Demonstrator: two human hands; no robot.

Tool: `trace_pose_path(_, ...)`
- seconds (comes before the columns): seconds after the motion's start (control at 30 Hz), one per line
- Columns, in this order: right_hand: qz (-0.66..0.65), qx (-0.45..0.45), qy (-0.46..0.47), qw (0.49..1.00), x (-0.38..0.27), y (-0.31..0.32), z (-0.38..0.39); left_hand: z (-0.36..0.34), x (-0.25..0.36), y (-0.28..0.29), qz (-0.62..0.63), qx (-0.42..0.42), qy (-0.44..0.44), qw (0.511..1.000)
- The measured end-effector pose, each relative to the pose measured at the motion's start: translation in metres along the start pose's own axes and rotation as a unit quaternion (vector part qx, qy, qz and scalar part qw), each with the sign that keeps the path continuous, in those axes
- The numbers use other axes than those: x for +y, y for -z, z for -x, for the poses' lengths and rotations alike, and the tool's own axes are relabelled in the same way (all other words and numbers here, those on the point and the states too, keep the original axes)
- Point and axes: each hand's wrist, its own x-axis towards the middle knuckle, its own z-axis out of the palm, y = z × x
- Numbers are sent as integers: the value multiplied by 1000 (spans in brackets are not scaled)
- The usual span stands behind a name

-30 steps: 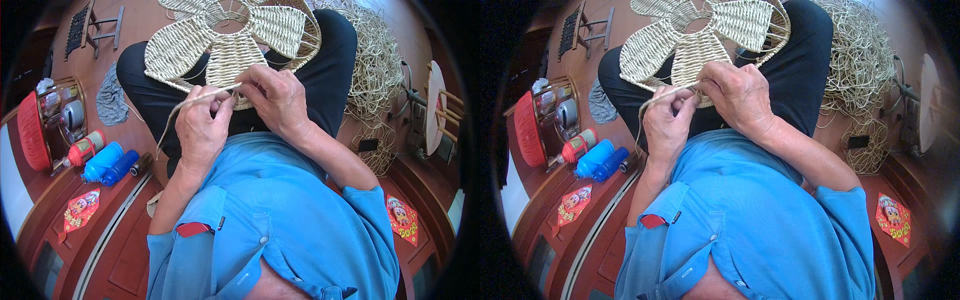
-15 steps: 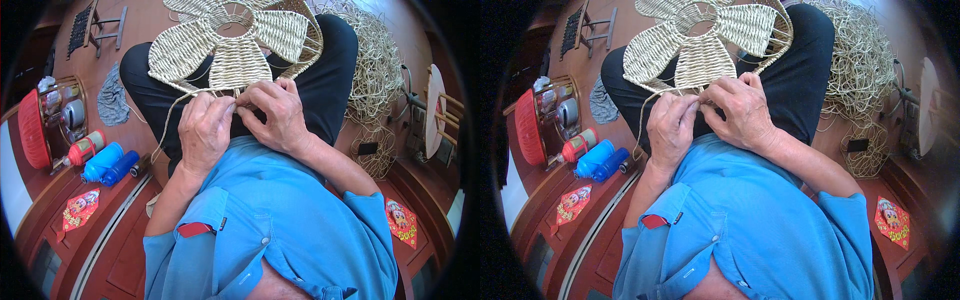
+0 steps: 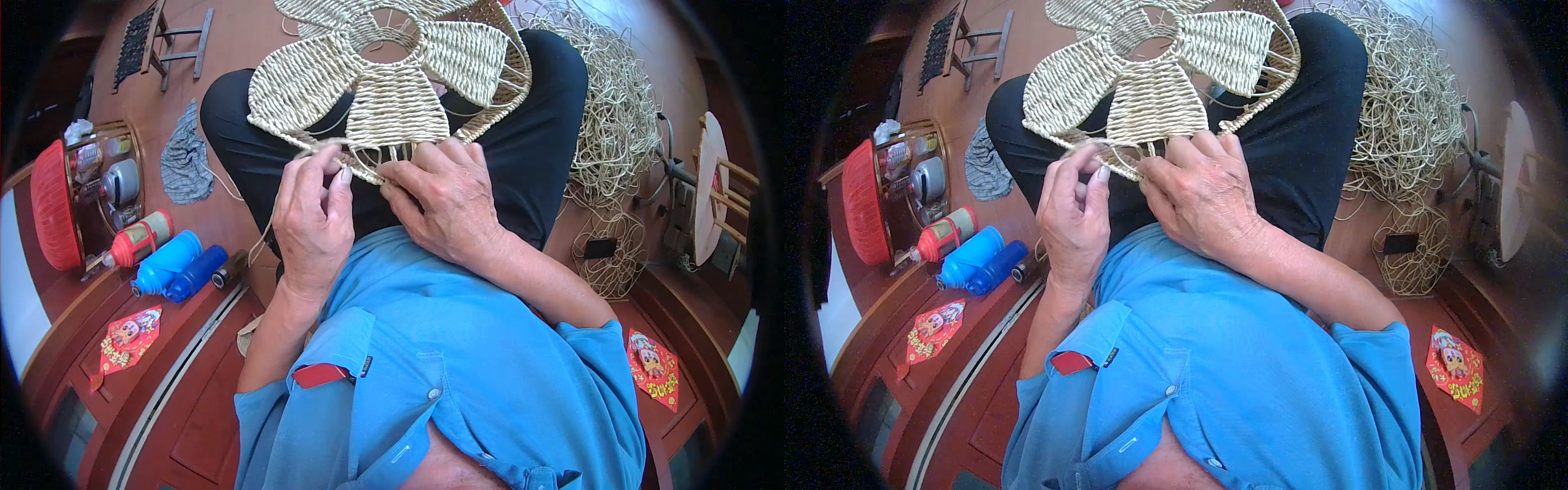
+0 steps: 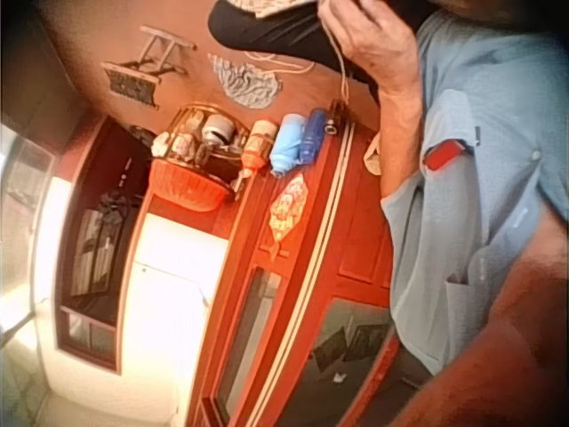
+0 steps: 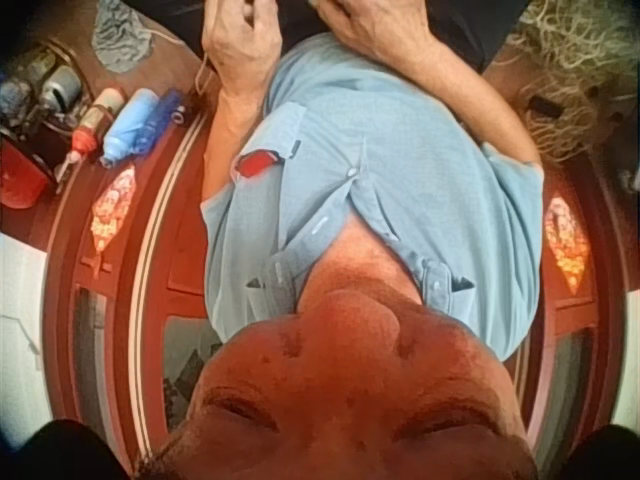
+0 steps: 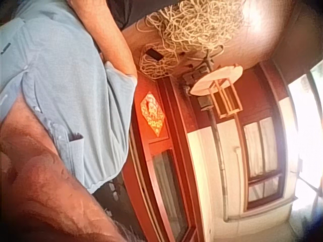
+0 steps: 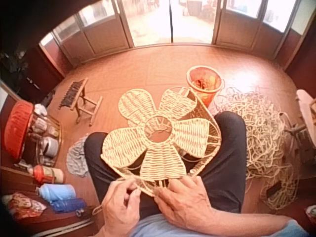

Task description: The person is weaving a large flower-shaped object from straw or wicker.

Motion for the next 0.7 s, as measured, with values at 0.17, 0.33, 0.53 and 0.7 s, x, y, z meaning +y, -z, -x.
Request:
trace_pose_path(0.17, -27, -73, -35, 996, -5, -1, -1, -2, 11, 6, 37, -49, 76, 995)
trace_pose_path(0.33, -100, -134, -103, 981, -2, 4, -9, -20, 17, 3, 161, -97, 158, 970)
trace_pose_path(0.53, -172, -195, -161, 952, 4, 17, -22, -40, 27, 8, 210, -120, 237, 941)
trace_pose_path(0.7, -239, -181, -168, 939, 10, 8, -13, -36, 20, -10, 186, -156, 206, 948)
